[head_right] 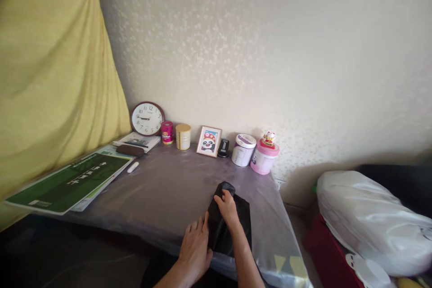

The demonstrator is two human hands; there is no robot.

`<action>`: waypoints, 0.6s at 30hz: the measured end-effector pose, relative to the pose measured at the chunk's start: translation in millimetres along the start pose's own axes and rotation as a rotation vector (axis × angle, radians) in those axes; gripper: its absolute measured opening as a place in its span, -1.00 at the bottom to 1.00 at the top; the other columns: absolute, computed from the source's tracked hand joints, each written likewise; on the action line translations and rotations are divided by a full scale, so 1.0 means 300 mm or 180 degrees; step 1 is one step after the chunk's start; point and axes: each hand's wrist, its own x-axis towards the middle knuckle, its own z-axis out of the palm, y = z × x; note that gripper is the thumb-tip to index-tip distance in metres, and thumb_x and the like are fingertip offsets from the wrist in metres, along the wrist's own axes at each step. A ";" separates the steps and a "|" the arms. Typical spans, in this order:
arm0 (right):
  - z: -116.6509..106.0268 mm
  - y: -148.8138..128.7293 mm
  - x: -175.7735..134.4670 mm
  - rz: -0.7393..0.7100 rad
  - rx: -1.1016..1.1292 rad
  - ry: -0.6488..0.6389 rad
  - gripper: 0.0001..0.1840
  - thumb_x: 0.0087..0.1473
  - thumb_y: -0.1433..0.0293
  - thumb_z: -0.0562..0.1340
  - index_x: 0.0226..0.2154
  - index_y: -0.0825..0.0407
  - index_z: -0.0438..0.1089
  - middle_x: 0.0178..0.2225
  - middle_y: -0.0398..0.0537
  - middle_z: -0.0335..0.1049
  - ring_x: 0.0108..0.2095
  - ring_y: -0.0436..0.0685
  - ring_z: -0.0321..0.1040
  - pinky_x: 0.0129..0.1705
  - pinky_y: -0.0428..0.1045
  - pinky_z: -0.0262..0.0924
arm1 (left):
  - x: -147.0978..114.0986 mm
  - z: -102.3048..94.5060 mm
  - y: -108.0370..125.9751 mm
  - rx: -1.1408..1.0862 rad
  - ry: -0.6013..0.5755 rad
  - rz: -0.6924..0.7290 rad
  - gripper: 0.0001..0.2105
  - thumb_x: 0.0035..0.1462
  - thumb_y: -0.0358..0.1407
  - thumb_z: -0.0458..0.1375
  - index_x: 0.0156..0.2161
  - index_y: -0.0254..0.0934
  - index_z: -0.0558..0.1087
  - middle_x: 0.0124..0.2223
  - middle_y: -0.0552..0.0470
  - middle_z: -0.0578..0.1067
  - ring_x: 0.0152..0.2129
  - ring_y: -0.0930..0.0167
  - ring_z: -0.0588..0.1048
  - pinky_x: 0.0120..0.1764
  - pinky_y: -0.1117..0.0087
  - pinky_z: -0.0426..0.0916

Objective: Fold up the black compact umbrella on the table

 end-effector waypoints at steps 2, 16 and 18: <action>0.008 -0.001 -0.001 0.0117 -0.0222 -0.0065 -0.59 -0.09 0.31 0.19 -0.14 0.13 0.31 -0.38 -0.02 0.44 -0.34 0.11 0.40 -0.35 -0.05 0.27 | 0.003 -0.002 -0.001 -0.0033 0.0014 0.0016 -0.21 -0.21 -0.41 0.11 0.21 -0.48 -0.02 0.14 -0.28 0.22 0.04 0.14 0.20 0.08 0.14 0.03; 0.024 -0.048 -0.040 -0.0047 -0.0223 -0.0823 -0.79 0.07 0.28 0.01 -0.42 0.01 0.29 -0.47 -0.18 0.47 -0.57 -0.07 0.37 -0.55 -0.17 0.15 | -0.068 -0.009 -0.058 -0.0175 0.0430 0.0343 -0.42 -0.05 -0.43 0.00 0.16 -0.35 0.09 0.24 -0.17 0.07 0.13 0.19 0.11 0.13 0.09 0.07; 0.025 -0.054 -0.043 -0.0191 -0.0358 -0.0775 -0.78 0.08 0.29 0.00 -0.44 0.00 0.29 -0.49 -0.20 0.47 -0.58 -0.07 0.36 -0.50 -0.16 0.16 | -0.070 -0.032 -0.055 -0.0177 0.0439 0.0448 -0.44 -0.05 -0.47 -0.02 0.14 -0.32 0.13 0.24 -0.15 0.08 0.13 0.20 0.12 0.13 0.09 0.08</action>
